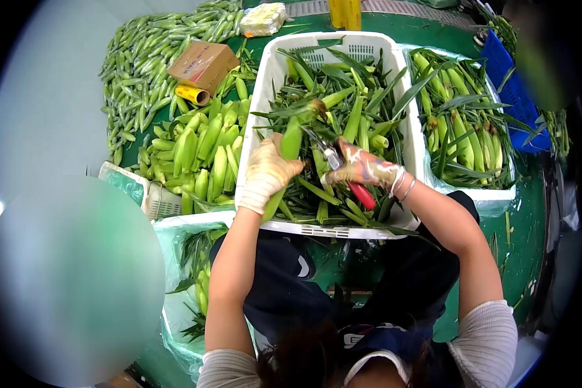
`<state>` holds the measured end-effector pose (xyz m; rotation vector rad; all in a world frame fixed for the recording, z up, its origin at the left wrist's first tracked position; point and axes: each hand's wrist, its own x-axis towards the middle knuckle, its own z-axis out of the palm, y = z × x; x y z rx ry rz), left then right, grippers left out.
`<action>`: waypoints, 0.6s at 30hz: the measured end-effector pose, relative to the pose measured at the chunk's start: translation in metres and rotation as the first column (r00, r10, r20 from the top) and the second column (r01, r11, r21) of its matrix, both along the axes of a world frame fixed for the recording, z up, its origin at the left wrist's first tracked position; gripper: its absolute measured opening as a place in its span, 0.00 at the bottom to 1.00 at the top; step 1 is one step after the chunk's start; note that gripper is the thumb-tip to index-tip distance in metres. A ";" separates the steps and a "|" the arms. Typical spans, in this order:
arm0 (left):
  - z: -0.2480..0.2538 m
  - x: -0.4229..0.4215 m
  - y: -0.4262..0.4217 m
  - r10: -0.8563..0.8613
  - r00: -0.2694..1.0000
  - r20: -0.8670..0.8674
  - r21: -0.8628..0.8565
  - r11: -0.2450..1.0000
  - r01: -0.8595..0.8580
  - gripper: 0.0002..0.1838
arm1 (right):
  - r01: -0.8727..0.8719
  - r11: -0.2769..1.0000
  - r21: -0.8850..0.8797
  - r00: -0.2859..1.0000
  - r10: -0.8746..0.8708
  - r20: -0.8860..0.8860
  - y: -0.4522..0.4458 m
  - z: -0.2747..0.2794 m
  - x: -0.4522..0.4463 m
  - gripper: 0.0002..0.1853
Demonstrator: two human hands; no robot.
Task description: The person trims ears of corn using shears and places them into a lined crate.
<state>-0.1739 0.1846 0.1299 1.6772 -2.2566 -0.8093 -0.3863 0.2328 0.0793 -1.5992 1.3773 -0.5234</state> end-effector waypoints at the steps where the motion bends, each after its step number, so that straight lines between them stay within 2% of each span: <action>1: -0.007 0.000 0.001 -0.007 1.000 0.005 0.003 1.000 0.007 0.35 | 0.005 0.999 -0.045 0.999 -0.003 0.049 -0.008 -0.015 -0.004 0.37; 2: -0.020 0.003 0.002 -0.057 0.998 -0.034 -0.019 0.998 0.057 0.37 | -0.002 0.997 -0.074 0.997 0.008 0.081 -0.012 -0.012 -0.007 0.38; 3: -0.031 0.005 0.003 -0.107 0.991 -0.074 -0.042 0.994 0.104 0.39 | -0.028 0.994 -0.105 0.977 0.050 0.209 -0.010 0.004 -0.007 0.32; 4: -0.039 0.010 0.000 -0.136 0.977 -0.166 -0.016 0.991 0.135 0.40 | -0.112 0.992 -0.060 0.978 0.121 0.171 -0.013 0.012 -0.013 0.28; 5: -0.036 0.013 -0.003 -0.137 0.976 -0.166 -0.014 0.991 0.137 0.40 | -0.196 0.981 -0.011 0.971 0.196 0.136 -0.016 0.017 -0.018 0.25; 6: -0.031 0.015 -0.007 -0.168 0.969 -0.180 0.033 0.984 0.177 0.41 | -0.172 0.981 0.090 0.949 0.140 0.282 -0.012 0.021 -0.020 0.17; 7: -0.028 0.018 -0.010 -0.198 0.961 -0.194 0.077 0.973 0.216 0.43 | -0.140 0.983 0.121 0.976 0.117 0.182 -0.008 0.028 -0.022 0.13; 8: -0.050 0.031 -0.017 -0.122 0.896 -0.427 0.094 0.980 0.178 0.43 | -0.078 0.979 0.188 0.959 0.022 0.283 -0.004 0.026 -0.023 0.12; 9: -0.054 0.038 -0.024 -0.120 0.897 -0.425 0.090 0.981 0.174 0.43 | -0.026 0.966 0.257 0.924 -0.075 0.374 0.000 0.024 -0.025 0.11; 10: -0.058 0.044 -0.030 -0.097 0.886 -0.453 0.115 0.979 0.166 0.42 | -0.029 0.969 0.246 0.899 -0.082 0.430 0.002 0.025 -0.027 0.12; 13: -0.044 0.044 -0.026 -0.052 0.836 -0.547 0.174 0.969 0.175 0.41 | -0.128 0.952 0.280 0.941 0.027 0.338 0.008 0.025 -0.027 0.17; 15: -0.023 0.035 -0.016 -0.029 0.773 -0.633 0.281 0.922 0.265 0.32 | -0.218 0.967 0.129 0.941 0.174 0.290 0.014 0.023 -0.020 0.23; 16: -0.010 0.032 -0.012 -0.017 0.797 -0.603 0.329 0.906 0.268 0.26 | -0.209 0.972 0.112 0.942 0.169 0.289 0.016 0.023 -0.016 0.23; 17: -0.008 0.033 -0.013 0.022 0.775 -0.632 0.350 0.900 0.260 0.26 | -0.207 0.974 0.093 0.943 0.173 0.286 0.016 0.023 -0.010 0.23; 18: -0.010 0.036 -0.019 0.025 0.766 -0.643 0.263 0.946 0.190 0.25 | -0.192 0.981 0.040 0.961 0.179 0.208 0.015 0.024 -0.005 0.23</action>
